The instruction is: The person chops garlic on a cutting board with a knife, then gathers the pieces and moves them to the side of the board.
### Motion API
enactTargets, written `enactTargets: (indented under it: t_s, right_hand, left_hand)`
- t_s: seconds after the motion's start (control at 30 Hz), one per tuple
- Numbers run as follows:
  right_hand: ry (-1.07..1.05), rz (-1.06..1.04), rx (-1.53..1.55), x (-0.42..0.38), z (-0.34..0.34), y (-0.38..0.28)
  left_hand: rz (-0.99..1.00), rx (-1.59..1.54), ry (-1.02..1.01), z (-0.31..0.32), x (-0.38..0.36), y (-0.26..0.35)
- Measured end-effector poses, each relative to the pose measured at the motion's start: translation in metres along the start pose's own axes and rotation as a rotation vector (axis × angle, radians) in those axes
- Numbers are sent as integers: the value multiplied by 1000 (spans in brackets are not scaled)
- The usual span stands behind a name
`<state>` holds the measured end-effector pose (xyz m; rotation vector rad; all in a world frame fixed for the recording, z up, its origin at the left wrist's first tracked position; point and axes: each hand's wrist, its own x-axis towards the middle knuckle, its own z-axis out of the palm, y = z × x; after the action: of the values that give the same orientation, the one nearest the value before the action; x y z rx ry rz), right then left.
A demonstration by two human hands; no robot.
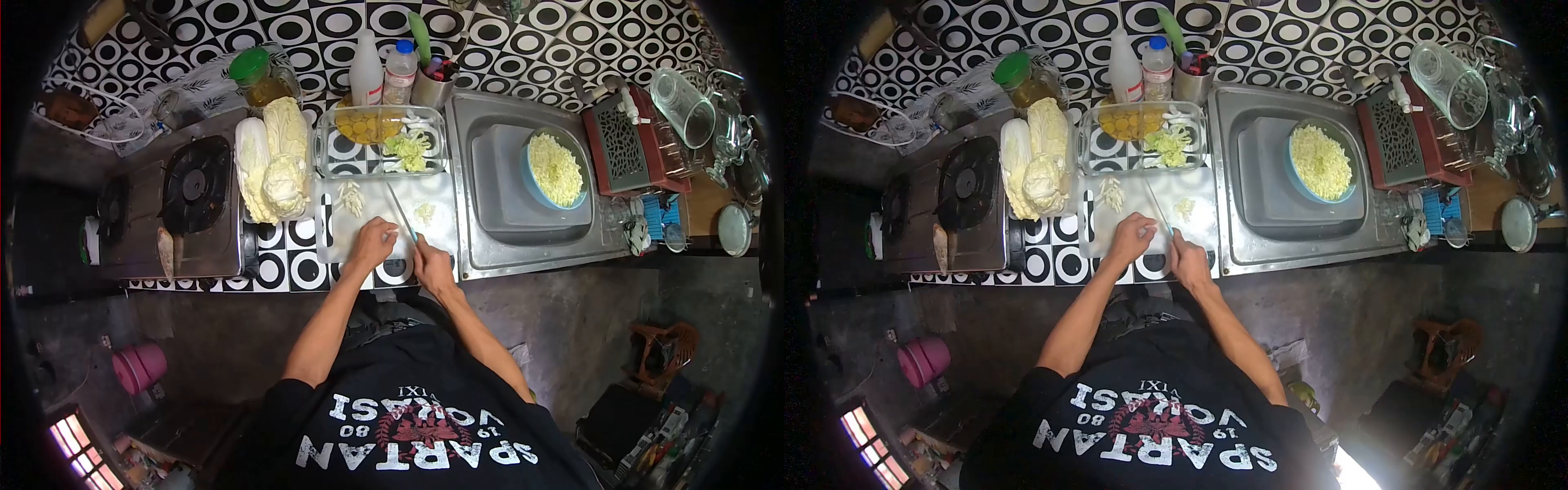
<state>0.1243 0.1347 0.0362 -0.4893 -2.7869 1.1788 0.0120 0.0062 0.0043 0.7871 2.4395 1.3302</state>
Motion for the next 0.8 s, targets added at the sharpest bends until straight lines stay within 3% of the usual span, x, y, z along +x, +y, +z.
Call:
enactTargets:
  t_s: [0.1, 0.3, 0.5, 0.57, 0.63, 0.8]
  right_hand:
    - [30, -4, 79, -17, -9, 1]
    - [-62, -65, 79, -43, 0, 20]
    - [64, 120, 46, -37, -10, 26]
    - [71, 123, 55, -37, -14, 24]
    - [31, -10, 50, -42, -13, 27]
    - [41, 81, 48, -45, -13, 21]
  left_hand:
    - [-41, -85, 41, -15, -2, 3]
    - [-73, 51, 315, -45, 0, -22]
    - [-176, 184, 311, -52, 7, -25]
    - [-187, 190, 310, -50, 10, -23]
    - [-195, 195, 306, -50, 14, -21]
    - [-226, 222, 417, -52, 30, -24]
